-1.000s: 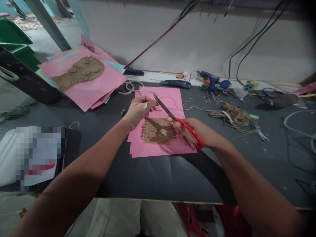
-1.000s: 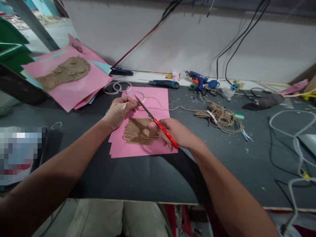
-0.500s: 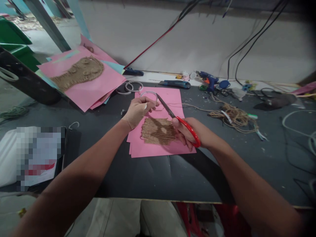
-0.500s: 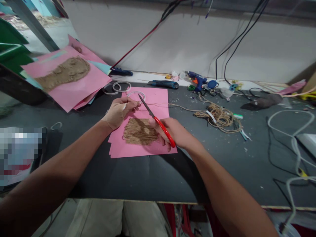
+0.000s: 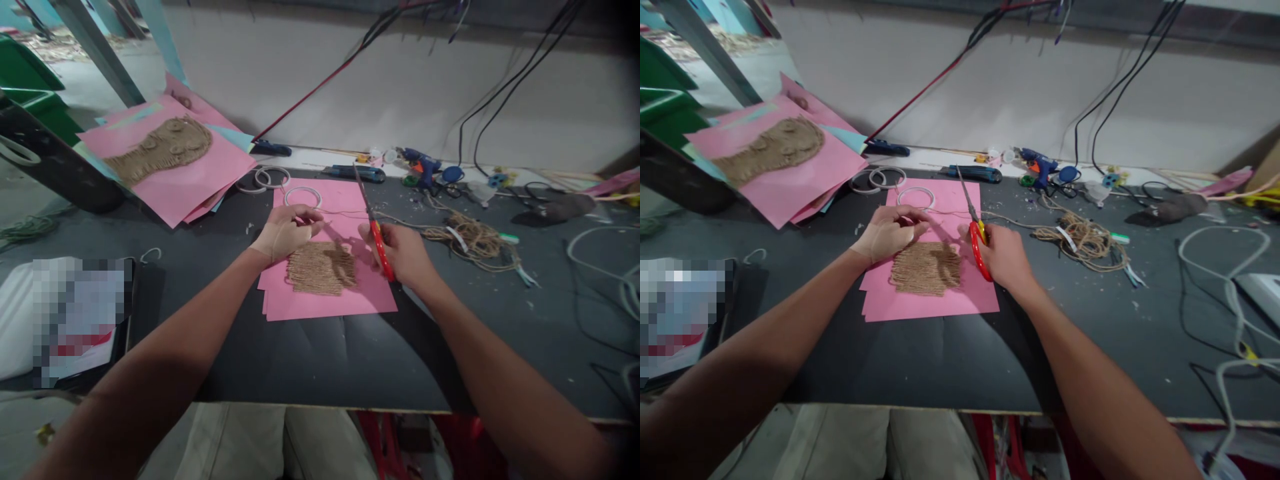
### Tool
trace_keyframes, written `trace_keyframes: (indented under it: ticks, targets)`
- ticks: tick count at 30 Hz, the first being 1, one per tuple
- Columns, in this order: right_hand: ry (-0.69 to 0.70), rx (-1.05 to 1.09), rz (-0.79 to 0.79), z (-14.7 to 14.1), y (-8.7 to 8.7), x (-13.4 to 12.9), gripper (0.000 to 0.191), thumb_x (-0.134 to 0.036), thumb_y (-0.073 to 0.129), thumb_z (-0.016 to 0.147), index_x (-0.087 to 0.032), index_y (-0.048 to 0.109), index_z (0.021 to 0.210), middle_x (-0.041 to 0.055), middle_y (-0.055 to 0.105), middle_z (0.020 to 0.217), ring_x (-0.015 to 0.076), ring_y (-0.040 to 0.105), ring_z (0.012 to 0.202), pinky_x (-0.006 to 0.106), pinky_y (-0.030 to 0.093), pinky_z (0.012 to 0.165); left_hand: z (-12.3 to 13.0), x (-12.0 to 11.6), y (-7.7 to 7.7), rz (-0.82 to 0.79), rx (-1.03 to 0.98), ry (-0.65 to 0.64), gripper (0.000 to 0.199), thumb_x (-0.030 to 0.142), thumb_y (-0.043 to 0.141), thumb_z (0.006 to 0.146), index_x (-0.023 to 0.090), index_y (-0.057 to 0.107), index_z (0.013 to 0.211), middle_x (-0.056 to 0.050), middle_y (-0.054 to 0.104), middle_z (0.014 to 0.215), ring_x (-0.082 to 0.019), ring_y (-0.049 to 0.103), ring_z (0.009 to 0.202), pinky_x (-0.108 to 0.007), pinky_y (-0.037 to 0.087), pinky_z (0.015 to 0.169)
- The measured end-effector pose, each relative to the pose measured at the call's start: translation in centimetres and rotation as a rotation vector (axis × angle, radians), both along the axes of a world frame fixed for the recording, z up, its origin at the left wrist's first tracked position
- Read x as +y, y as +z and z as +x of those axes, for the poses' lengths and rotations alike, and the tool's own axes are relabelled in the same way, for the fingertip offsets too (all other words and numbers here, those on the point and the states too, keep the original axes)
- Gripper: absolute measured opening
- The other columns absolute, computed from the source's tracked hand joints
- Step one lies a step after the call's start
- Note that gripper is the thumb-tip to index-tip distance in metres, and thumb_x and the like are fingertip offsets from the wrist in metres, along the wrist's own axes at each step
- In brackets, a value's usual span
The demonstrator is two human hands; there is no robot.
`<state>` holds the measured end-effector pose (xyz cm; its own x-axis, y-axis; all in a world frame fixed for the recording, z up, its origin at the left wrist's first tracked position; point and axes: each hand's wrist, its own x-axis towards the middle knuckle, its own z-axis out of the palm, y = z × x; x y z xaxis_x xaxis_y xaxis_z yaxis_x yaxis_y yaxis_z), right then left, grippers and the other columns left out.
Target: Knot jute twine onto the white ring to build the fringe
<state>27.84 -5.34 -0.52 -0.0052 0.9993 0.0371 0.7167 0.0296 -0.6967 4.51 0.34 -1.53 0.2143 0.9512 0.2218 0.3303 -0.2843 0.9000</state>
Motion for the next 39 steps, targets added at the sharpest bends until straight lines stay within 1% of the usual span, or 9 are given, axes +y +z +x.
trace_keyframes:
  ticks: [4,8,11,14,18,22,25,34,39]
  targets:
    - [-0.027,-0.309,0.132,0.2,-0.1,0.3,0.052,-0.066,0.056,0.089,-0.024,0.042,0.063,0.0028,0.053,0.057,0.0153,0.041,0.052,0.03,0.024,0.051,-0.3,0.6,0.1,-0.027,-0.185,0.055,0.019,0.024,0.076,0.074,0.017,0.078,0.091,-0.006,0.074,0.085,-0.012,0.059,0.069,-0.024,0.047,0.062]
    - [-0.028,-0.285,0.174,0.0,0.5,0.1,0.047,-0.061,0.058,0.089,-0.025,0.04,0.065,0.0011,0.051,0.058,0.0155,0.039,0.052,0.031,0.024,0.053,-1.3,1.9,0.4,-0.094,-0.389,0.161,0.021,0.028,0.076,0.074,0.017,0.076,0.092,-0.004,0.072,0.083,-0.01,0.056,0.065,-0.023,0.046,0.059]
    - [0.048,-0.268,0.228,0.1,0.8,-0.1,0.038,-0.054,0.059,0.089,-0.024,0.045,0.069,0.0015,0.055,0.062,0.016,0.043,0.055,0.03,0.028,0.055,-2.0,2.7,0.2,-0.13,-0.451,0.255,0.02,0.028,0.076,0.072,0.018,0.074,0.09,-0.002,0.067,0.073,-0.009,0.052,0.058,-0.022,0.041,0.052]
    - [0.214,-0.271,0.263,0.5,1.0,-0.3,0.027,-0.046,0.064,0.085,-0.022,0.056,0.078,0.0015,0.061,0.065,0.0155,0.049,0.056,0.029,0.032,0.058,-2.3,3.2,-0.2,-0.149,-0.442,0.299,0.021,0.029,0.074,0.072,0.018,0.073,0.09,-0.003,0.067,0.073,-0.009,0.052,0.056,-0.022,0.038,0.048]
    - [0.469,-0.321,0.217,0.4,1.2,-0.6,0.026,-0.046,0.068,0.081,-0.021,0.065,0.085,0.0017,0.067,0.071,0.0154,0.054,0.06,0.027,0.035,0.061,-2.2,3.0,-0.5,-0.145,-0.393,0.263,0.02,0.028,0.074,0.072,0.018,0.072,0.088,-0.001,0.064,0.068,-0.009,0.05,0.054,-0.022,0.04,0.05]
    - [0.602,-0.363,0.148,-0.2,2.0,-1.1,0.009,-0.029,0.063,0.081,-0.02,0.064,0.084,0.0045,0.072,0.085,0.0173,0.061,0.071,0.027,0.037,0.064,-1.8,2.3,-0.2,-0.163,-0.354,0.201,0.015,0.025,0.073,0.071,0.018,0.072,0.085,0.0,0.063,0.067,-0.008,0.048,0.053,-0.023,0.039,0.051]
    - [0.674,-0.382,0.087,-0.4,2.5,-1.3,0.008,-0.024,0.061,0.081,-0.02,0.065,0.088,0.0055,0.073,0.092,0.0199,0.065,0.081,0.028,0.04,0.069,-1.6,2.1,-0.2,-0.176,-0.352,0.186,0.013,0.023,0.073,0.071,0.018,0.072,0.083,0.001,0.062,0.068,-0.008,0.048,0.055,-0.022,0.04,0.052]
    - [0.752,-0.333,0.077,0.0,3.1,-1.3,0.026,-0.023,0.061,0.086,-0.019,0.068,0.111,0.0086,0.073,0.109,0.0246,0.067,0.1,0.032,0.047,0.085,-1.7,2.4,-0.8,-0.169,-0.35,0.166,0.016,0.025,0.075,0.069,0.017,0.072,0.082,0.0,0.064,0.072,-0.009,0.05,0.06,-0.022,0.039,0.053]
    - [0.66,-0.393,0.159,-0.3,2.6,-1.3,0.019,-0.03,0.058,0.094,-0.021,0.074,0.098,0.0071,0.076,0.096,0.0225,0.069,0.087,0.031,0.047,0.075,-1.8,2.5,-0.8,-0.17,-0.355,0.173,0.017,0.026,0.075,0.069,0.017,0.072,0.082,0.001,0.063,0.069,-0.009,0.049,0.058,-0.022,0.039,0.053]
